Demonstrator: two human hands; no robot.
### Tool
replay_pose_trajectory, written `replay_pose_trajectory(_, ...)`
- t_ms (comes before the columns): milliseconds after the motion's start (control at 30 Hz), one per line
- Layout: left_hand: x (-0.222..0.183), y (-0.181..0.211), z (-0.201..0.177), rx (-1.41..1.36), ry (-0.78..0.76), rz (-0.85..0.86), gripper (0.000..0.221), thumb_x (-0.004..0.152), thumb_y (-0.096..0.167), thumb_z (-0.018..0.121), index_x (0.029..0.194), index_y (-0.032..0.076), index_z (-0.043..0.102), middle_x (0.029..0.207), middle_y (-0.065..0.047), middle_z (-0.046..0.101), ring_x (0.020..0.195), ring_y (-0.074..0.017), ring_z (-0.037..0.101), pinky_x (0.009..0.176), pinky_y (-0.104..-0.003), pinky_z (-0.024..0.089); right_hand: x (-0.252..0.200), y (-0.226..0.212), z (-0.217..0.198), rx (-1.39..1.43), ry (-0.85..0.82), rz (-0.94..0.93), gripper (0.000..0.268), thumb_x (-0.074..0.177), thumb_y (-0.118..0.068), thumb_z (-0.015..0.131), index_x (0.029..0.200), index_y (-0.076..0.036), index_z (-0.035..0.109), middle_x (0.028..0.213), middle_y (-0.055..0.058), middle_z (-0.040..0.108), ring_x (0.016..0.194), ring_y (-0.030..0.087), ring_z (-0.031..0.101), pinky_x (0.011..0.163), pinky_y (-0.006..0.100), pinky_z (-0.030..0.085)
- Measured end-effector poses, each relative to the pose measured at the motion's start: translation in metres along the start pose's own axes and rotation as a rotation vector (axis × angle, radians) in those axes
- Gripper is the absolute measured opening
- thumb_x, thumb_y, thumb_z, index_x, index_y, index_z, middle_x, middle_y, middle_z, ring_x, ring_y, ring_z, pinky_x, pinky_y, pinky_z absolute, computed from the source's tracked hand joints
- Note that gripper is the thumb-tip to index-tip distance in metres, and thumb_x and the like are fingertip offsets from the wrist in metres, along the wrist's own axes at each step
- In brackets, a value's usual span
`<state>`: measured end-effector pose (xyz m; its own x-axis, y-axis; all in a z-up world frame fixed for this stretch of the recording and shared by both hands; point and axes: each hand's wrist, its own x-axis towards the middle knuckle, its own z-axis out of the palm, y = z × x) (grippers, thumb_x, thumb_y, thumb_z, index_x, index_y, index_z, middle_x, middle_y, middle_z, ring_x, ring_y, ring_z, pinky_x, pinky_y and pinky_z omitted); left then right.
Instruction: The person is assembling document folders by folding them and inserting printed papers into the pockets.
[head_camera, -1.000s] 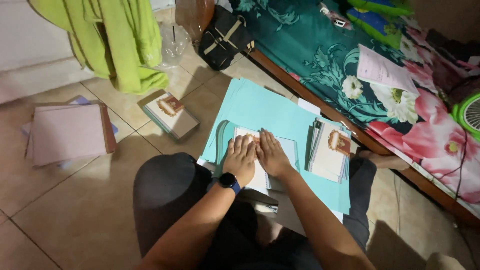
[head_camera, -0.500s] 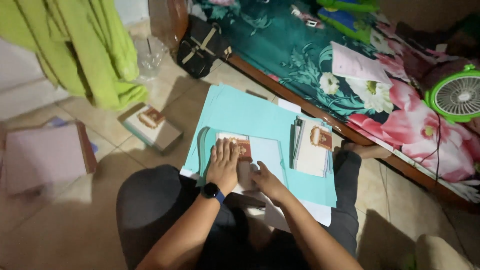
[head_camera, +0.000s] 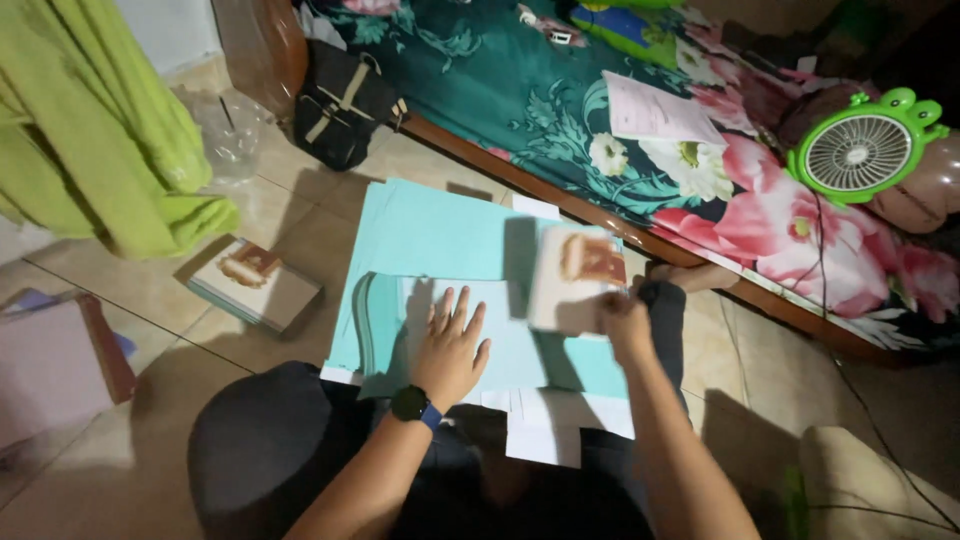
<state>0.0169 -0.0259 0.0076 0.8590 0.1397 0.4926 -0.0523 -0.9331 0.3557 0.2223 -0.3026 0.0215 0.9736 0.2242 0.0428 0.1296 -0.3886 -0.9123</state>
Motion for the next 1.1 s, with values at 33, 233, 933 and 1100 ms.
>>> replay_pose_trajectory(33, -0.003, 0.000, 0.006, 0.006, -0.071, 0.007, 0.056, 0.101, 0.038, 0.051, 0.149, 0.010, 0.048, 0.161, -0.020, 0.035, 0.152, -0.0412, 0.027, 0.118, -0.059, 0.025, 0.014, 0.003, -0.016, -0.133, 0.085, 0.055, 0.021, 0.096, -0.007, 0.061, 0.114, 0.003, 0.068, 0.075, 0.010, 0.062, 0.057, 0.018, 0.055, 0.054, 0.034, 0.044)
replay_pose_trajectory(233, -0.007, -0.002, -0.004, 0.052, -0.414, -0.035, 0.064, 0.100, 0.058, 0.039, 0.154, 0.024, 0.043, 0.165, -0.011, 0.031, 0.153, -0.0338, 0.024, 0.123, -0.056, 0.011, 0.060, 0.056, -0.025, -0.613, 0.212, 0.154, 0.043, 0.089, -0.023, 0.074, 0.126, -0.003, 0.069, 0.114, 0.025, 0.073, 0.106, 0.041, 0.071, 0.084, 0.051, 0.058)
replay_pose_trajectory(933, -0.001, -0.011, -0.038, -0.028, -0.436, -0.017, 0.068, 0.092, 0.058, 0.054, 0.146, 0.016, 0.055, 0.158, -0.014, 0.045, 0.147, -0.0263, 0.038, 0.119, -0.049, 0.021, -0.101, -0.048, 0.093, -0.919, -0.189, -0.035, 0.069, 0.102, -0.044, 0.055, 0.155, -0.002, 0.039, 0.155, 0.024, 0.042, 0.140, 0.041, 0.049, 0.106, 0.050, 0.052)
replay_pose_trajectory(1100, -0.002, -0.013, -0.034, -0.081, -0.361, -0.009, 0.060, 0.090, 0.047, 0.061, 0.141, 0.014, 0.059, 0.156, -0.015, 0.048, 0.143, -0.0272, 0.045, 0.117, -0.051, 0.023, -0.124, -0.071, 0.101, -1.027, -0.206, -0.087, 0.079, 0.097, -0.041, 0.056, 0.159, 0.001, 0.028, 0.158, 0.026, 0.039, 0.141, 0.041, 0.047, 0.107, 0.053, 0.050)
